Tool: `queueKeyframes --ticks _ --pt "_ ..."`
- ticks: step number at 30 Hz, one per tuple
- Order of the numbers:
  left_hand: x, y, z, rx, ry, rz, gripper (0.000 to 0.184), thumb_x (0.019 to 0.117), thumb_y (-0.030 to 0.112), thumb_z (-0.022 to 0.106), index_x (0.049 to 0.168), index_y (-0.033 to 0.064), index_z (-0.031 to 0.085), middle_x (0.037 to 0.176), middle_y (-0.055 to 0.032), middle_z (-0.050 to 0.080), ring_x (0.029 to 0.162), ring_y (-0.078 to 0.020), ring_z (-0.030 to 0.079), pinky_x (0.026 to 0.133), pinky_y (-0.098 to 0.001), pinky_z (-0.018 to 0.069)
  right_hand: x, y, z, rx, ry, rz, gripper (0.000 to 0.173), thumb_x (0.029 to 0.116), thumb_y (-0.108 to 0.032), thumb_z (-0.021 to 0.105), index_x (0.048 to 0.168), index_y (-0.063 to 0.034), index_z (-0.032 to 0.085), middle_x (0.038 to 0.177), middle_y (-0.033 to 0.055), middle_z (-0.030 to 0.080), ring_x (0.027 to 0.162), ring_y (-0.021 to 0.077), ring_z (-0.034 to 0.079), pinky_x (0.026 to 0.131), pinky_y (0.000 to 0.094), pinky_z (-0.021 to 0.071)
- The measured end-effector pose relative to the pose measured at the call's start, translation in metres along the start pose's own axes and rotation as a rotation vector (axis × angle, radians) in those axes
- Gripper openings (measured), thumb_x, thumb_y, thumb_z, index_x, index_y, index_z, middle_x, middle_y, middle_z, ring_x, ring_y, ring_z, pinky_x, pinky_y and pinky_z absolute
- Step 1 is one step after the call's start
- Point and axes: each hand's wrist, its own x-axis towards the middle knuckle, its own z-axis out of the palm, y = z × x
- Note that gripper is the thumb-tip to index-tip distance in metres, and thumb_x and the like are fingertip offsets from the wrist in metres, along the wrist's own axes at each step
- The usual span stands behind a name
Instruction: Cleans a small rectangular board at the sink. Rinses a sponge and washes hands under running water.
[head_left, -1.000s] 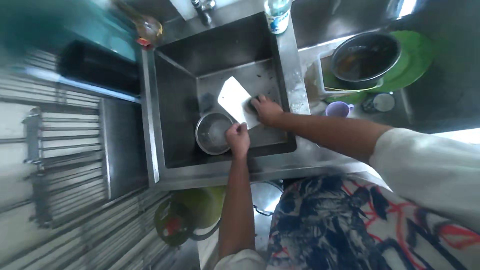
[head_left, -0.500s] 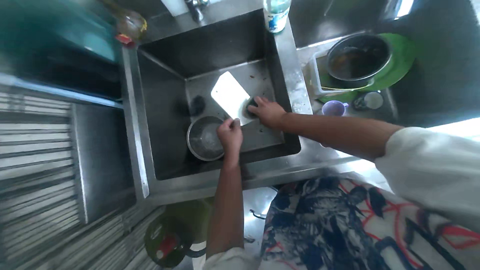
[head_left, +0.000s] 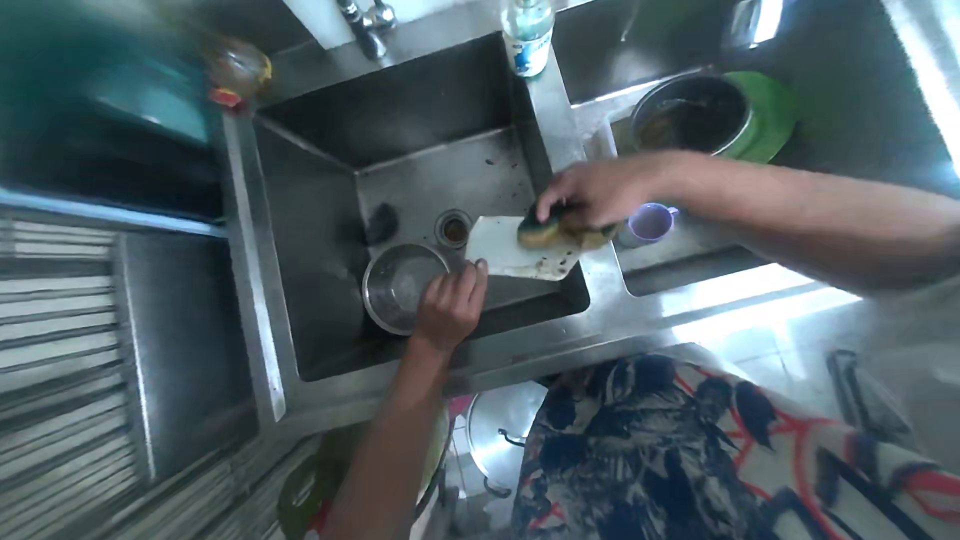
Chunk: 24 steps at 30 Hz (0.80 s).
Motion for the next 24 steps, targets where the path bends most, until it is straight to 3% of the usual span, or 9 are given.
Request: queueKeyframes --ticks 2,5,9,13,19,22,24 --pt "0.006 0.001 -0.005 -0.004 -0.013 0.043 0.019 0.0951 0.001 0.058 0.107 -0.0012 0.073 0.094 -0.0152 0.074 0.062 -0.0244 0.066 0.054 -0.035 0.0496 0.008 -0.01 0.021 -0.098 -0.114 -0.002 0.03 0.0968 -0.003 0.064 0.126 -0.0088 0.07 0.123 0.0176 0.067 0.117 0.0359 0.063 0.1 0.0564 0.0493" --pt "0.007 0.006 -0.003 -0.021 -0.053 0.073 0.02 0.0937 0.0 0.057 0.105 -0.0007 0.074 0.093 -0.0136 0.074 0.062 -0.0244 0.066 0.053 -0.0347 0.0492 0.029 -0.003 0.037 -0.116 -0.109 0.023 0.03 0.0974 -0.001 0.062 0.126 -0.0078 0.069 0.122 0.0188 0.067 0.118 0.0382 0.063 0.099 0.0575 0.0497" --pt "0.011 0.013 -0.002 -0.053 -0.09 0.004 0.019 0.0919 -0.001 0.059 0.103 -0.0016 0.074 0.084 -0.0132 0.071 0.063 -0.0258 0.067 0.052 -0.0364 0.0511 0.034 0.005 0.013 -0.073 0.033 0.057 0.029 0.0957 -0.001 0.064 0.124 -0.0059 0.069 0.12 0.0217 0.067 0.114 0.0407 0.064 0.096 0.0613 0.0501" --pt "0.022 0.029 0.0 -0.074 -0.155 -0.04 0.016 0.0928 0.0 0.062 0.103 -0.0022 0.075 0.083 -0.0142 0.069 0.067 -0.0283 0.068 0.056 -0.0384 0.054 0.011 0.012 -0.017 -0.02 0.215 0.081 0.027 0.0967 -0.003 0.062 0.123 -0.0064 0.069 0.116 0.019 0.067 0.108 0.0347 0.065 0.093 0.0558 0.052" --pt "0.044 0.056 0.016 -0.132 -0.163 -0.059 0.018 0.0883 -0.001 0.066 0.103 0.0007 0.076 0.094 -0.0138 0.072 0.07 -0.0262 0.069 0.058 -0.0372 0.0551 -0.01 0.002 0.003 -0.137 0.167 0.273 0.028 0.0975 -0.009 0.064 0.125 -0.0131 0.068 0.122 0.0188 0.063 0.109 0.0383 0.064 0.089 0.0594 0.0536" --pt "0.048 0.067 0.028 -0.164 -0.116 -0.16 0.019 0.0888 0.005 0.07 0.106 0.004 0.077 0.091 -0.0131 0.069 0.067 -0.0261 0.067 0.055 -0.0362 0.0537 -0.009 0.013 0.016 -0.225 0.145 0.38 0.028 0.0989 -0.01 0.062 0.126 -0.0148 0.068 0.127 0.0207 0.06 0.108 0.0425 0.065 0.085 0.0626 0.0541" --pt "0.049 0.075 0.036 -0.185 -0.077 -0.331 0.025 0.0884 0.012 0.073 0.111 0.0041 0.077 0.095 -0.0166 0.07 0.069 -0.0269 0.069 0.056 -0.0363 0.0563 -0.008 0.022 0.019 -0.253 0.129 0.425 0.029 0.0993 -0.01 0.061 0.127 -0.0144 0.069 0.129 0.0228 0.059 0.109 0.0452 0.064 0.085 0.0645 0.0533"
